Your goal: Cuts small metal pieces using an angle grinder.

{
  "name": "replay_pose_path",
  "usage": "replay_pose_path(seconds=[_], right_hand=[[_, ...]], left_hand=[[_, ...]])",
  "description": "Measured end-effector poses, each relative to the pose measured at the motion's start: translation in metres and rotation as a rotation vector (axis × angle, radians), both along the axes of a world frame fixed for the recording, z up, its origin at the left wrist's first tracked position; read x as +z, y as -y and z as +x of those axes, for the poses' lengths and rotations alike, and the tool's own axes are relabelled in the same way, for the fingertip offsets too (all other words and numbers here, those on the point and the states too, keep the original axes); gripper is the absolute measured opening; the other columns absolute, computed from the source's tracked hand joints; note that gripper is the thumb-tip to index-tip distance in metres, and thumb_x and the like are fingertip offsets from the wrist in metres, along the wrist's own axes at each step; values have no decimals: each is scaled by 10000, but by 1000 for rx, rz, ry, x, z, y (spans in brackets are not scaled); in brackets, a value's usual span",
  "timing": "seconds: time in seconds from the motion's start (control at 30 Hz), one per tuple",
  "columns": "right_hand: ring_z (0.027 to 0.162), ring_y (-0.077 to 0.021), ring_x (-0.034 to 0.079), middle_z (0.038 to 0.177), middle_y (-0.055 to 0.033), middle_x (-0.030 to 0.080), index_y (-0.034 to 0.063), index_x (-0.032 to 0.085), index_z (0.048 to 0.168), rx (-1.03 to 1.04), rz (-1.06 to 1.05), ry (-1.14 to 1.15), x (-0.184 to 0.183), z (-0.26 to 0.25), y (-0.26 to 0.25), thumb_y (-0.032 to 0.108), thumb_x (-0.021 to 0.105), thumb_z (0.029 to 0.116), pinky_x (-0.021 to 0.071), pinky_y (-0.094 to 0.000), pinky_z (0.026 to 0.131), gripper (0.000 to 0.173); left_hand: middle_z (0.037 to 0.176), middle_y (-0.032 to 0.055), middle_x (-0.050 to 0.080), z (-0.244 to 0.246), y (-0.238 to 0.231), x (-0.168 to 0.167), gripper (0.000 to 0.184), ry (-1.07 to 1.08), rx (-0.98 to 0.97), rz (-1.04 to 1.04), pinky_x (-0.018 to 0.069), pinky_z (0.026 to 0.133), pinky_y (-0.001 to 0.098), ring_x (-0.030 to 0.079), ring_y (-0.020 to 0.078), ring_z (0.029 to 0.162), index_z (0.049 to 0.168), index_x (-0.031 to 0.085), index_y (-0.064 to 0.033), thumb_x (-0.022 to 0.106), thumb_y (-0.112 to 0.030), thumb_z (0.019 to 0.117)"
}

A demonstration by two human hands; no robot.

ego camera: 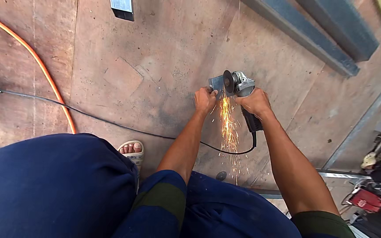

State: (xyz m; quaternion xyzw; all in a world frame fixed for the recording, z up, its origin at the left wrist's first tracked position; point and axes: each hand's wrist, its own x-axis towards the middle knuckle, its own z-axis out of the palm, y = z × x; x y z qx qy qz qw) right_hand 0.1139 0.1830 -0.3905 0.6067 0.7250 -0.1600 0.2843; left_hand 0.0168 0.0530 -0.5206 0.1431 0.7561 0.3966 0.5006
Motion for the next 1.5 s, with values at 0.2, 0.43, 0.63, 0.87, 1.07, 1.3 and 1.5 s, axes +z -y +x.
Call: replay_pose_path(seconds=[0.2,0.43,0.63,0.87,1.07,1.3,1.5], right_hand=[[989,-444,668,1019,-250,688,10,661,1114,8,10,11,1,-6,-2,524,851,732,504,-693,810,669],[1002,-453,669,1037,-256,691,1,662,1132,-4,12,13,2,-5,1,494,860,739,504,-707,832,661],[995,-450,667,1029,-253,688,3,660,1123,-8,15,17,0,-8,-1,506,863,725,503,-701,823,673],[992,-445,671,1025,-249,693,3,663,1115,1,23,15,0,-10,-3,501,870,716,506,-698,822,671],[1011,-450,663,1043,-258,687,2,661,1122,-7,22,8,-2,-10,-4,497,867,716,501,-703,836,673],[1012,-442,669,1043,-252,692,17,668,1127,-7,28,-3,-1,-11,-4,485,871,705,506,-699,834,662],[1010,-453,666,1042,-256,691,10,664,1134,-10,17,11,0,-13,-4,477,867,721,502,-707,833,655]], left_hand=[[921,90,758,0,0,-1,278,13,2,5,577,845,534,733,257,906,992,757,-89,677,-355,975],[925,97,760,1,1,-1,295,-1,8,12,586,851,532,737,261,912,1001,760,-80,672,-360,976],[933,84,765,2,0,-3,280,0,10,8,587,851,530,739,256,918,1000,765,-97,674,-361,972],[921,85,763,2,0,-1,281,-11,5,5,587,840,525,739,251,905,980,766,-96,672,-361,972],[953,86,765,1,1,0,279,-1,2,-1,584,859,524,738,255,929,1008,765,-94,671,-354,977],[941,97,761,0,0,1,285,3,3,4,581,854,535,736,269,924,984,760,-84,677,-357,977],[933,98,760,-1,1,2,300,21,2,2,579,856,535,736,269,918,1006,758,-81,672,-368,980]])
